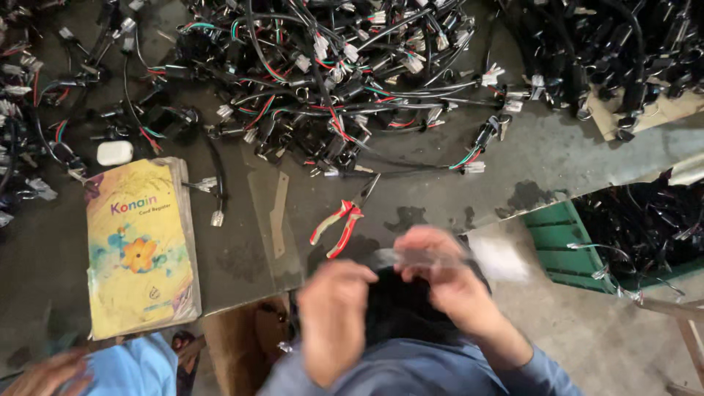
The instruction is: The person repeatedly picks up short black wires from a pile on a metal table, strips the outer insulation with red-handled pliers, and drops the processed wires back onto the table. The task continues in a repetitive loop throughout the clip.
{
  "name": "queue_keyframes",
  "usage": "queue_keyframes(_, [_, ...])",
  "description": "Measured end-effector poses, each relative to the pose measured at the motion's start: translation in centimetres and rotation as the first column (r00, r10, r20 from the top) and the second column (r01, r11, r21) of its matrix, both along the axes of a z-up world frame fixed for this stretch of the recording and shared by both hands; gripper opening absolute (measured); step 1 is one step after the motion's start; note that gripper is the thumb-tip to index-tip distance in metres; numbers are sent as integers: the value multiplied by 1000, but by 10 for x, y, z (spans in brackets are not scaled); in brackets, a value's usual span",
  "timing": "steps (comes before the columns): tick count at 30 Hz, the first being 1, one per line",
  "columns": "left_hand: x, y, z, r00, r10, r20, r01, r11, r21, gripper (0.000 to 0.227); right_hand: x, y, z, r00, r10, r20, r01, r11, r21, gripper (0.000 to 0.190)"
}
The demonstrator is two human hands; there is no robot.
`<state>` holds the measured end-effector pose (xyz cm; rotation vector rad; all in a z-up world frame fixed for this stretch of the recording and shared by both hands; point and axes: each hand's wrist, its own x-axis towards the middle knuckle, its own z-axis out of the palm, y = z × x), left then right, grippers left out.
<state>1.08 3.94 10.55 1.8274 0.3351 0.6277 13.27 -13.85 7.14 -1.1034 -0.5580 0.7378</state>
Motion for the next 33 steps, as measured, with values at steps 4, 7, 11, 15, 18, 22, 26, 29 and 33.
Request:
queue_keyframes(4, [-16, -52, -32, 969, -27, -245, -20, 982, -186, 22, -9, 15, 9, 899, -96, -428, 198, 960, 200, 39])
queue_keyframes(7, [-25, -56, -47, 980, -9, -197, -26, 985, -172, 21, -13, 22, 9, 987, 79, -137, -86, 995, -48, 28])
queue_keyframes(11, [-32, -53, -59, 940, -241, -242, 87, 853, -514, 24, 3, 11, 16, 948, -44, -316, 103, 980, 171, 40])
queue_keyframes(15, [-35, -57, -59, 929, -298, -219, 228, 928, -295, 26, -4, -3, 24, 552, 162, -818, 313, 869, 383, 36])
queue_keyframes(18, [-25, -54, -49, 968, -189, -167, 135, 948, -289, 31, -10, 8, 22, 987, 153, -53, -161, 901, -403, 26])
queue_keyframes(22, [-21, -54, -38, 948, -254, -194, 186, 932, -313, 36, 1, 14, 7, 922, -172, 347, 216, 972, -91, 19])
queue_keyframes(26, [-16, -56, -36, 932, -200, -303, 108, 949, -296, 37, 22, 11, 7, 939, -274, 210, 310, 936, -166, 23])
queue_keyframes(29, [-13, -47, -40, 880, -217, -422, 6, 894, -447, 37, 21, 16, 12, 922, -100, 375, 243, 902, -358, 20])
queue_keyframes(33, [-20, -32, -41, 956, -39, 290, 281, 394, -875, 42, -10, 20, 5, 708, 383, 593, -320, 923, -213, 33])
